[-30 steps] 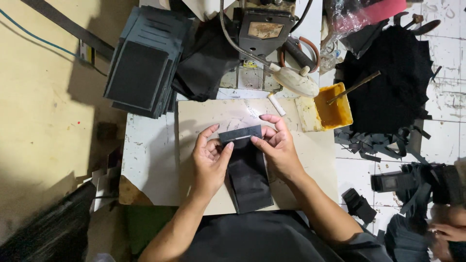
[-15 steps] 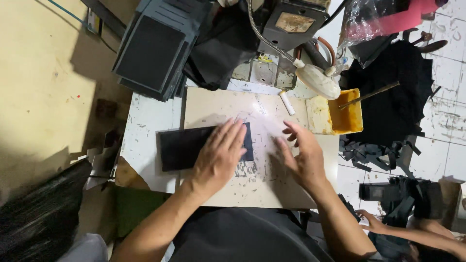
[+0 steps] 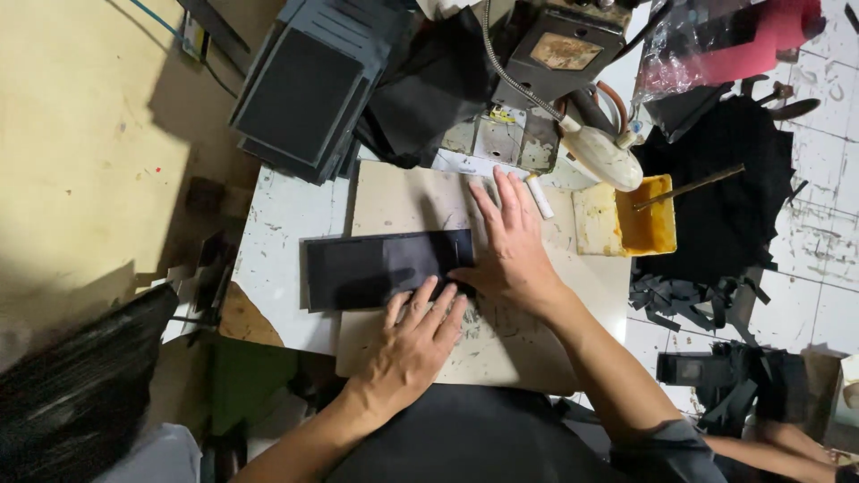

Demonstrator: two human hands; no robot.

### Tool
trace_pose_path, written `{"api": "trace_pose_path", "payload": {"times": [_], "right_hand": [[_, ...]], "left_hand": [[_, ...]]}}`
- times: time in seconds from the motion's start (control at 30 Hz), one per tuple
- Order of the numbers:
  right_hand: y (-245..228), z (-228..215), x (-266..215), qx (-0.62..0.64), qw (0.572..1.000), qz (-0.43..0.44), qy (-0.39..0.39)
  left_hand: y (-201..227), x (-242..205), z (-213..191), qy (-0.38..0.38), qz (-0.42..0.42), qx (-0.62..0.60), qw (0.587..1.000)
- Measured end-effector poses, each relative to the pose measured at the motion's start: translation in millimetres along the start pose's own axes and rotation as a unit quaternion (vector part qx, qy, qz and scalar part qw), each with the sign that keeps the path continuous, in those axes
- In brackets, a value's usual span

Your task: The person repeatedly applies a brown adhesive from a container onto a small black fabric piece using a stick, then presses the fabric flat with their hands. This cycle is performed multiple times on the same piece.

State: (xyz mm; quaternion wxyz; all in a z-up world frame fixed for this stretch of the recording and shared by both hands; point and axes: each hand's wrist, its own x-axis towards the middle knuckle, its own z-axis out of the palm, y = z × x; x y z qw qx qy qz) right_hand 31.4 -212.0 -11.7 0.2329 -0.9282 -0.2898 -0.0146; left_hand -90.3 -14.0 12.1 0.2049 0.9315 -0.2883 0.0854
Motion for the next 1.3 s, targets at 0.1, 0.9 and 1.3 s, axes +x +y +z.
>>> {"api": "trace_pose_path", "payload": {"times": [0.1, 0.9, 1.3], "right_hand": [[-0.9, -9.2, 13.9, -0.037, 0.997, -0.003, -0.066], [37.6, -8.8, -11.8, -0.177, 0.967, 0.121, 0.138], [-1.4, -44.9, -26.7, 0.084, 0.968, 0.179, 0.156]], "left_hand": [[1.3, -2.0, 13.5, 0.01, -0.022, -0.027, 0.999], [-42.4, 29.7, 24.2, 0.161, -0.049, -0.038, 0.985], [-45.3, 21.7, 16.8, 0.017, 0.008, -0.025, 1.0]]}}
